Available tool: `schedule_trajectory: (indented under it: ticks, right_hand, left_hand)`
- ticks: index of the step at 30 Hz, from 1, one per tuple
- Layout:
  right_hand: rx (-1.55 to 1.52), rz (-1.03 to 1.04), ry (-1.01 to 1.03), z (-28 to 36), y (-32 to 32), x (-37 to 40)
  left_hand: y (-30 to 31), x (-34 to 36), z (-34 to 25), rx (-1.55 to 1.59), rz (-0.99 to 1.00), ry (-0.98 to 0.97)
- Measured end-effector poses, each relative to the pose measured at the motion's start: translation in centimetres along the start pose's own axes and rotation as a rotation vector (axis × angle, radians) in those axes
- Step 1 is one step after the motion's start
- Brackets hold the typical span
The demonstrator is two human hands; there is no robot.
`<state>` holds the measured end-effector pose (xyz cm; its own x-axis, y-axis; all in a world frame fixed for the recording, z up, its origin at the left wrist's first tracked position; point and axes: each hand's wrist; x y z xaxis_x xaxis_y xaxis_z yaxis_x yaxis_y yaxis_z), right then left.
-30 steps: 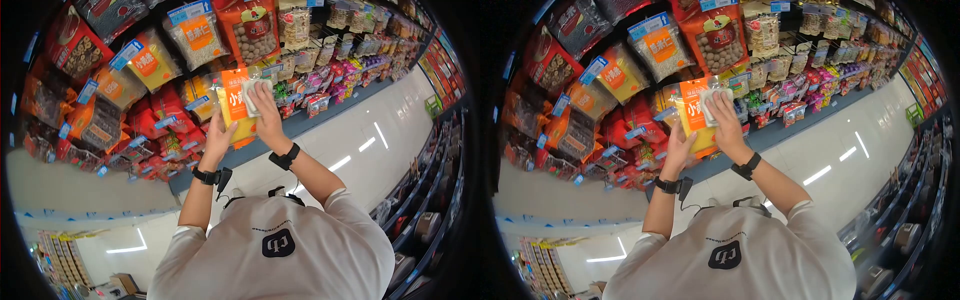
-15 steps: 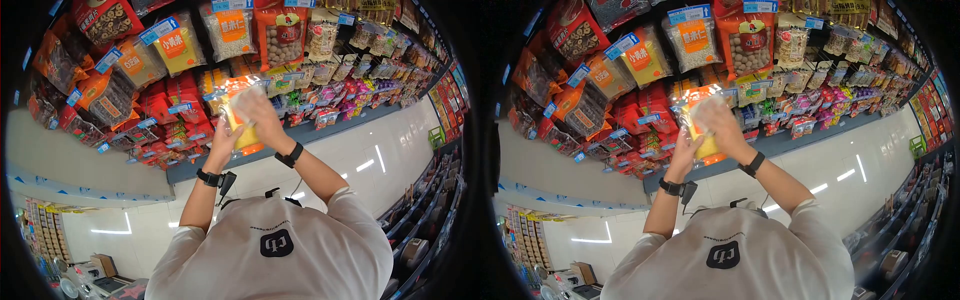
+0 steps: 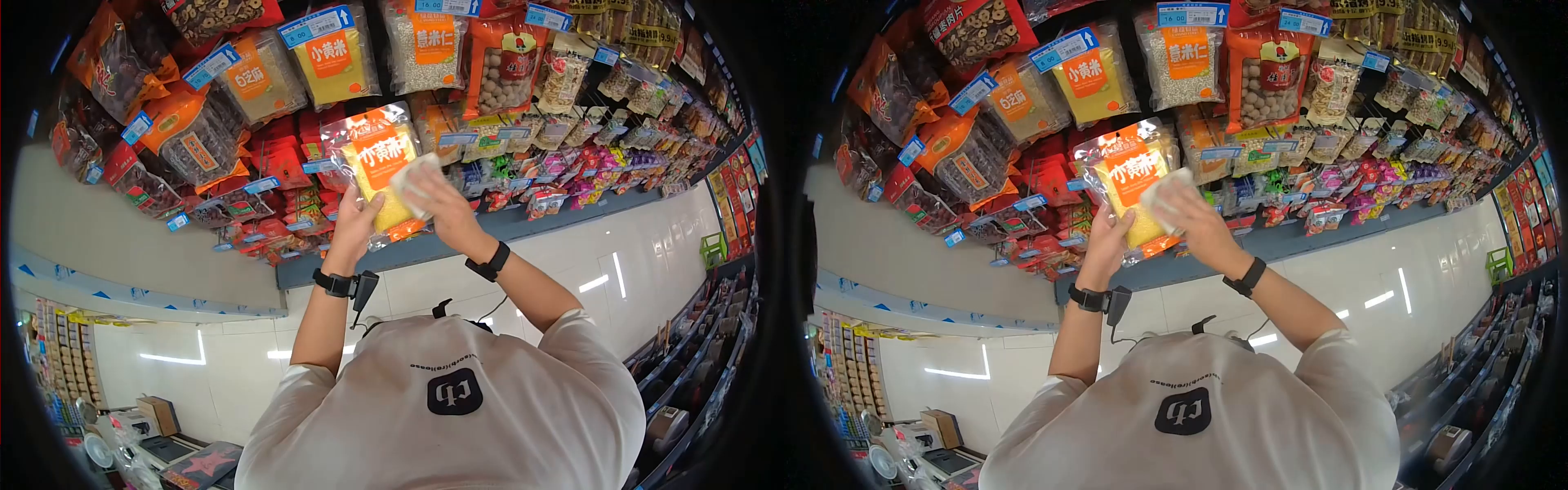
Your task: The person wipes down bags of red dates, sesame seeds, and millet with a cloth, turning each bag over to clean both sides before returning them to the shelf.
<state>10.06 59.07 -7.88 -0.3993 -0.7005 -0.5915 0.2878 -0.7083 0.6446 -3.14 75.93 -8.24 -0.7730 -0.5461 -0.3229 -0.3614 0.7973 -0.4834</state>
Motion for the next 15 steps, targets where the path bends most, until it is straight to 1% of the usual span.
schedule_trajectory:
  ticks: [2,3,4,5,6,7,8,9,11,12,13,15]
  right_hand:
    - [-0.023,0.003,0.043,0.6,-0.3,0.5]
    - [-0.053,0.001,0.079,1.0,-0.5,1.1]
    - [-0.089,0.206,0.213,1.0,-0.4,1.8]
    - [-0.092,0.204,0.213,0.9,-0.3,2.3]
    - [-0.079,0.268,0.210,0.8,-0.2,2.6]
    - [-0.064,0.330,0.207,0.6,0.1,2.6]
    - [-0.054,0.237,0.130,-0.4,-0.2,2.6]
    - [-0.051,0.243,0.131,-0.9,-0.3,2.8]
    - [-0.070,-0.026,-0.081,0.0,0.0,2.3]
    - [-0.009,-0.010,0.008,0.2,-0.2,2.2]
    - [-0.010,-0.008,0.007,0.2,-0.1,2.1]
    - [-0.007,0.233,0.176,-0.1,0.0,2.1]
  left_hand:
    - [0.2,0.0,0.3,0.012,-0.079,0.078]
    - [0.3,0.1,0.5,0.016,-0.089,0.074]
    - [0.2,0.0,0.5,0.088,-0.101,0.037]
    - [0.2,-0.1,0.4,0.157,-0.107,0.001]
    - [0.2,-0.1,0.2,0.153,-0.101,0.003]
    - [0.1,-0.2,-0.1,0.160,-0.136,-0.014]
    - [-0.2,-0.5,-0.3,0.172,-0.174,-0.035]
    - [-0.4,-0.6,-0.5,0.178,-0.179,-0.035]
    - [-0.7,-0.7,-1.2,0.202,-0.166,-0.050]
    - [-0.4,-0.7,-0.9,0.189,-0.185,-0.021]
    - [-0.3,-0.7,-0.6,0.189,-0.188,-0.020]
    - [-0.4,-0.6,0.0,0.232,-0.204,0.019]
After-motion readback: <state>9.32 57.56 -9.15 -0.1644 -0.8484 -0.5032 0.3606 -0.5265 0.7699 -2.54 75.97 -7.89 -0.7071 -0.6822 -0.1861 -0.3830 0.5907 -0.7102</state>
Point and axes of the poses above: each hand's wrist, its own x-axis away from the middle knuckle, its own y-axis out of the back of the hand, z = x × y, and after that the axes turned 14 degrees about -y, right-handed
